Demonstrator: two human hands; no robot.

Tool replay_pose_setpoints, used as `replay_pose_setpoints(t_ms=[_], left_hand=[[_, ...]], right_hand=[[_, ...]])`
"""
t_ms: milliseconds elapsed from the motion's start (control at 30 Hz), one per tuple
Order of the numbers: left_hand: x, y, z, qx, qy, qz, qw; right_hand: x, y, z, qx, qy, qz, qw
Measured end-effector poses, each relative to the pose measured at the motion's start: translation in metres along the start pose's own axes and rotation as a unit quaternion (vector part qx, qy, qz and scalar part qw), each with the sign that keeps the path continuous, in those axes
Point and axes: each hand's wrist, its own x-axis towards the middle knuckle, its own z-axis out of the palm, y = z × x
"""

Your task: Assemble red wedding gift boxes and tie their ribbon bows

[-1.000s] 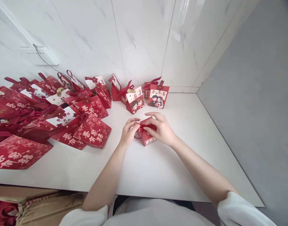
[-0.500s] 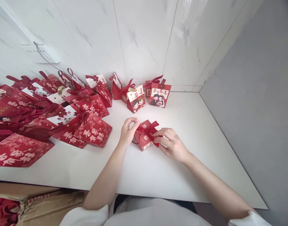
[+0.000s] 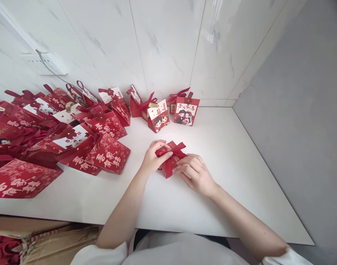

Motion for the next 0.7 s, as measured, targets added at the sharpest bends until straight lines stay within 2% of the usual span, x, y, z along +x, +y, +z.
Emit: replay_pose_setpoints(t_ms=[167,367,500,600,700], left_hand=[[0.002,0.001,-0.003,-0.039,-0.023,0.007,0.999],[0.001,0.000,-0.006,-0.011,-0.034,0.011,0.999],[0.000,0.001,-0.006,-0.011,-0.053,-0.001,0.999],[0.001,0.000,-0.006,-0.012,-0.058,-0.009,0.998],[0.001,-0.001,-0.006,-0.011,-0.056,-0.016,0.998]], right_hand=[[0.010,-0.011,0.006,-0.023,-0.012,0.018,1.000],[0.009,-0.019,0.016,-0.004,-0.002,0.010,1.000],[0.005,-0.020,0.012,0.115,-0.024,0.032,0.993],[0.003,-0.019,0.008,0.240,-0.033,0.104,0.964],[-0.002,-0.016,0.006,0.299,-0.017,0.169,0.939]])
